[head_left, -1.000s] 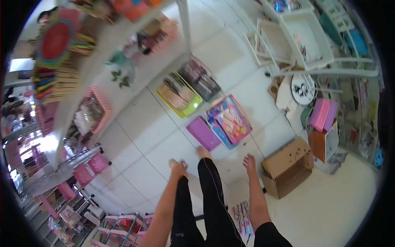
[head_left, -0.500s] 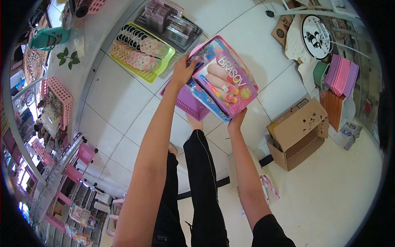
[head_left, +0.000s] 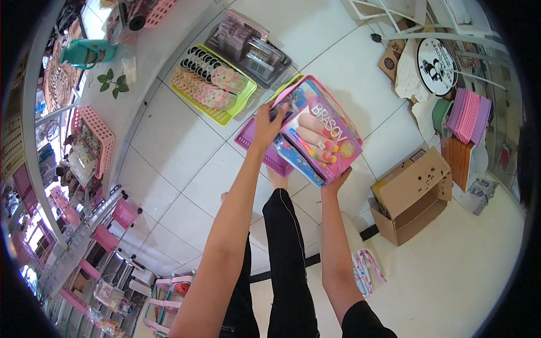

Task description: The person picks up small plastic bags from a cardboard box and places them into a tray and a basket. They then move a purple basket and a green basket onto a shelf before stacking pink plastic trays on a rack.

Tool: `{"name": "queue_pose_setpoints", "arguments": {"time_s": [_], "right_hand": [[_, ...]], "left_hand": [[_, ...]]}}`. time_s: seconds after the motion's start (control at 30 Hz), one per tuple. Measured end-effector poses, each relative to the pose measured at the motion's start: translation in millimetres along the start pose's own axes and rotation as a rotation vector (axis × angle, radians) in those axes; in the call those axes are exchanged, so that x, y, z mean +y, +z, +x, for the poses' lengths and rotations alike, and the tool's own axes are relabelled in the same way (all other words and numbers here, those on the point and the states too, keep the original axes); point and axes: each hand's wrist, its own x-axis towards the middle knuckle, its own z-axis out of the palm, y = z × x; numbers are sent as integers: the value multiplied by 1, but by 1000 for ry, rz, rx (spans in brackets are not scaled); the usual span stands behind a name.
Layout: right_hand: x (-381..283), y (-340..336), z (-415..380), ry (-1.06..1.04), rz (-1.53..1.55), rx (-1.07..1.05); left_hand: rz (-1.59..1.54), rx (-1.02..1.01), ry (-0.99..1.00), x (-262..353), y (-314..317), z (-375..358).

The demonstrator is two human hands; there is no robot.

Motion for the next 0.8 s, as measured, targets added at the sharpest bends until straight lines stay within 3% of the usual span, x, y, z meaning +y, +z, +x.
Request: {"name": "queue_pose_setpoints", "arguments": {"time_s": [0.07,0.13,0.23,0.3,0.37,0.6,0.73,0.8], "right_hand": [[0,-8,-6,114,210,10],[-24,-5,-30,85,177,-37],[-42,-18,-64,29,64,-93],[-54,-26,-89,-142,-183,-190],[-70,-37,-112,-68,-170,-228],[-147,-38,-189,-140,-151,-288],[-211,-2,-247,-239,-378,-353],[-231,11,-278,-271,-434,-400]], "left_hand": [[-35,15,-38,6,-5,-10],[-78,5,-26,18,-14,-25],[-59,13,17,33,-36,-57],[-67,27,27,46,-54,-81],[-72,57,-46,60,-76,-110],[-289,198,-117,88,-168,-216],[-425,315,-92,88,-223,-281],[-500,324,-321,91,-257,-316]]}}
